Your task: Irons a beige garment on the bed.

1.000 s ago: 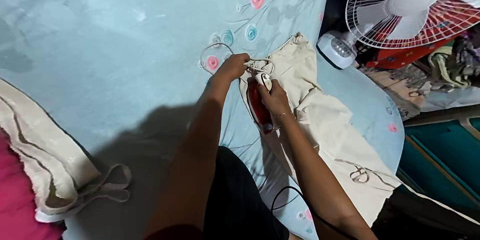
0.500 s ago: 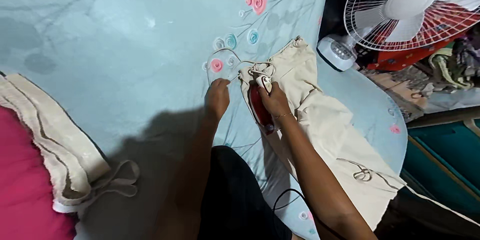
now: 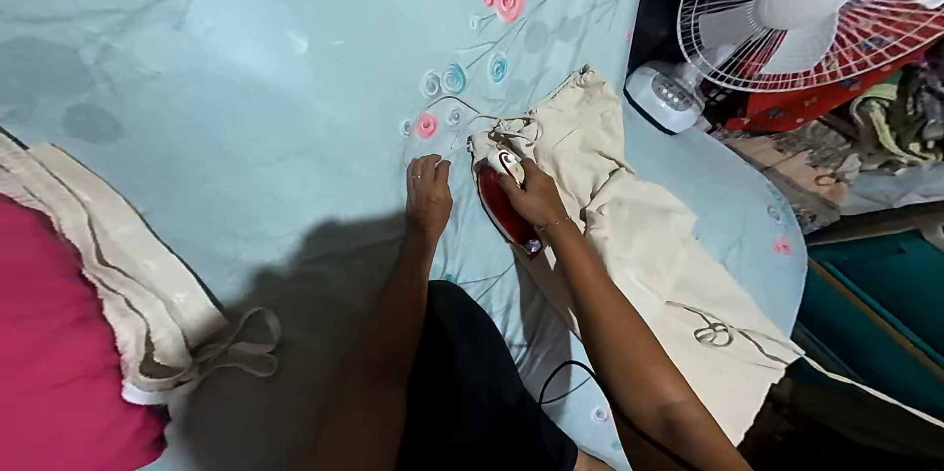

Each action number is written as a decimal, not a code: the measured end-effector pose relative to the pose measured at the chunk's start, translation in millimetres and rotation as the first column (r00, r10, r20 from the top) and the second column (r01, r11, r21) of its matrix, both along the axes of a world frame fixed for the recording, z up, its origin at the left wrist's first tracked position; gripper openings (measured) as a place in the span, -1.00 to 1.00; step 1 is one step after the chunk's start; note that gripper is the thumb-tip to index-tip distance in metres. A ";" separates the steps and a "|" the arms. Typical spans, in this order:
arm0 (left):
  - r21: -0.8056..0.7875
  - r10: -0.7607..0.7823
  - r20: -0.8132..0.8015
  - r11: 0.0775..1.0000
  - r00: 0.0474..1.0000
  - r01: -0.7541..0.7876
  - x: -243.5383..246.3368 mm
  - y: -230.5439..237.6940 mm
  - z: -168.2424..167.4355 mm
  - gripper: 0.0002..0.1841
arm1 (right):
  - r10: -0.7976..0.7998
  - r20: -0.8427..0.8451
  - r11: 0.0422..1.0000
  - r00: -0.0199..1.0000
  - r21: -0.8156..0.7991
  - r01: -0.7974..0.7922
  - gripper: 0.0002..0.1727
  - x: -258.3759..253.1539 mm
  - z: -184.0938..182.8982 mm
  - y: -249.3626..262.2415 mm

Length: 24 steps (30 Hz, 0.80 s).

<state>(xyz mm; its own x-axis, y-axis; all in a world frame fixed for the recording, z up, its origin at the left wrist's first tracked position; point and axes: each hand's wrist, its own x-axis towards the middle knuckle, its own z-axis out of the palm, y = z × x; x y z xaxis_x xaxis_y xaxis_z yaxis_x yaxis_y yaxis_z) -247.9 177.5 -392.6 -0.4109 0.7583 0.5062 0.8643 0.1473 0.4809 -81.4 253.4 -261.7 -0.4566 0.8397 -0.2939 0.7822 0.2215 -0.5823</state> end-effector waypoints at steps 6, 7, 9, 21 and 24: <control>-0.013 -0.005 -0.024 1.000 1.000 0.005 -1.5 2.3 -5.5 -0.71 | -0.040 0.045 0.999 0.998 -0.018 0.041 -0.34 -17.0 -5.0 10.2; -0.030 -0.019 -0.008 0.999 1.000 0.019 -1.2 0.5 -4.1 -0.71 | -0.037 0.066 0.999 0.997 -0.029 0.039 -0.35 -10.9 -0.2 4.2; -0.030 -0.030 0.010 0.999 1.000 0.030 -1.8 -1.1 -4.7 -0.70 | -0.022 0.135 0.997 0.991 -0.067 0.031 -0.38 10.2 9.0 -10.4; -0.042 -0.031 0.045 0.999 0.999 0.033 -0.1 0.9 2.8 -0.71 | -0.121 0.278 0.993 0.953 0.039 0.114 -0.40 105.8 20.3 -67.5; -0.045 -0.017 0.024 0.999 1.000 0.018 -0.2 1.5 1.9 -0.70 | -0.206 0.232 0.978 0.951 0.055 0.199 -0.43 77.3 14.4 -49.5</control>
